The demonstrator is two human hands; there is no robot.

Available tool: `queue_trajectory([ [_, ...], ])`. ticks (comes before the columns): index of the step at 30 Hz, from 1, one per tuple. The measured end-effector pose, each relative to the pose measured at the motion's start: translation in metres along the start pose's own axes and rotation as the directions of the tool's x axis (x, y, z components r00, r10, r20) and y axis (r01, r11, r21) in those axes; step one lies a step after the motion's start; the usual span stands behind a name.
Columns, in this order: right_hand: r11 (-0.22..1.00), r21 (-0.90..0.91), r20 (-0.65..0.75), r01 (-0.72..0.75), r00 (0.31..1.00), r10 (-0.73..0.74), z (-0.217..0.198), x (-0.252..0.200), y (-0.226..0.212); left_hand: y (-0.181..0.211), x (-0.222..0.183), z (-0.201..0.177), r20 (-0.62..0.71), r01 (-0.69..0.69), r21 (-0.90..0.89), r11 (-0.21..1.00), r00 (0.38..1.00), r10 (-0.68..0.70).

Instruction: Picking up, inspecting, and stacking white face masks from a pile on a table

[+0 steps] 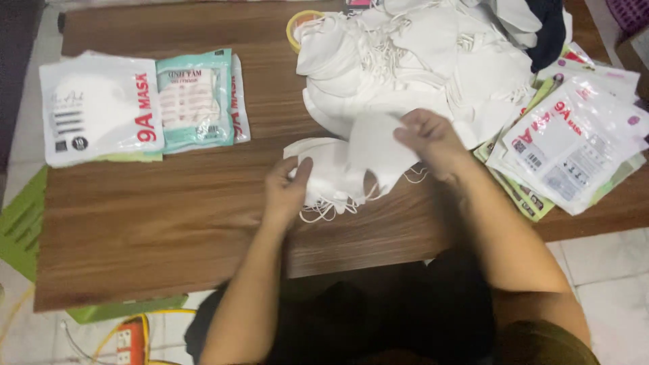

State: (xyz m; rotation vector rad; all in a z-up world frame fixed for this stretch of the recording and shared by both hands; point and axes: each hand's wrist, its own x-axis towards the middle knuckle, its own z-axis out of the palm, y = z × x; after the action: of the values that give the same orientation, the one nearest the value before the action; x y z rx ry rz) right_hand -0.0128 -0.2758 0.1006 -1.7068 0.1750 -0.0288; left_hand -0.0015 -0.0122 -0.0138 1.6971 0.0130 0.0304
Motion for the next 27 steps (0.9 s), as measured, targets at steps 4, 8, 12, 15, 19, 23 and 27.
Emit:
queue_trajectory([
  [4,0.998,-0.051,0.172,-0.045,0.984,0.053,0.010,0.003,0.019,-0.014,-0.006,0.013,0.020,0.100,-0.125,0.987,0.995,-0.098],
  [8,0.996,-0.092,0.129,-0.017,0.991,0.029,0.014,-0.009,0.040,0.003,-0.020,0.025,0.115,0.292,-0.314,0.903,0.956,-0.269],
  [12,0.960,-0.255,0.209,0.114,0.976,-0.061,0.003,0.004,0.101,0.010,-0.028,0.036,0.134,0.297,-0.247,0.923,0.953,-0.271],
  [15,0.884,-0.412,0.240,0.219,0.962,-0.127,-0.003,0.002,0.085,0.004,-0.019,0.046,0.096,0.258,-0.222,0.940,0.965,-0.242],
  [19,0.531,-0.510,0.459,0.677,0.736,-0.497,-0.017,-0.022,0.065,0.036,-0.021,0.034,0.001,0.322,-0.176,0.930,0.945,-0.327],
  [23,0.262,-0.532,0.581,0.805,0.573,-0.579,-0.008,-0.044,0.083,0.030,-0.033,0.037,0.152,0.497,-0.337,0.799,0.867,-0.475],
  [27,0.504,-0.526,0.364,0.685,0.717,-0.595,0.004,-0.027,0.105,0.070,-0.053,0.040,0.241,0.396,-0.470,0.789,0.918,-0.317],
])
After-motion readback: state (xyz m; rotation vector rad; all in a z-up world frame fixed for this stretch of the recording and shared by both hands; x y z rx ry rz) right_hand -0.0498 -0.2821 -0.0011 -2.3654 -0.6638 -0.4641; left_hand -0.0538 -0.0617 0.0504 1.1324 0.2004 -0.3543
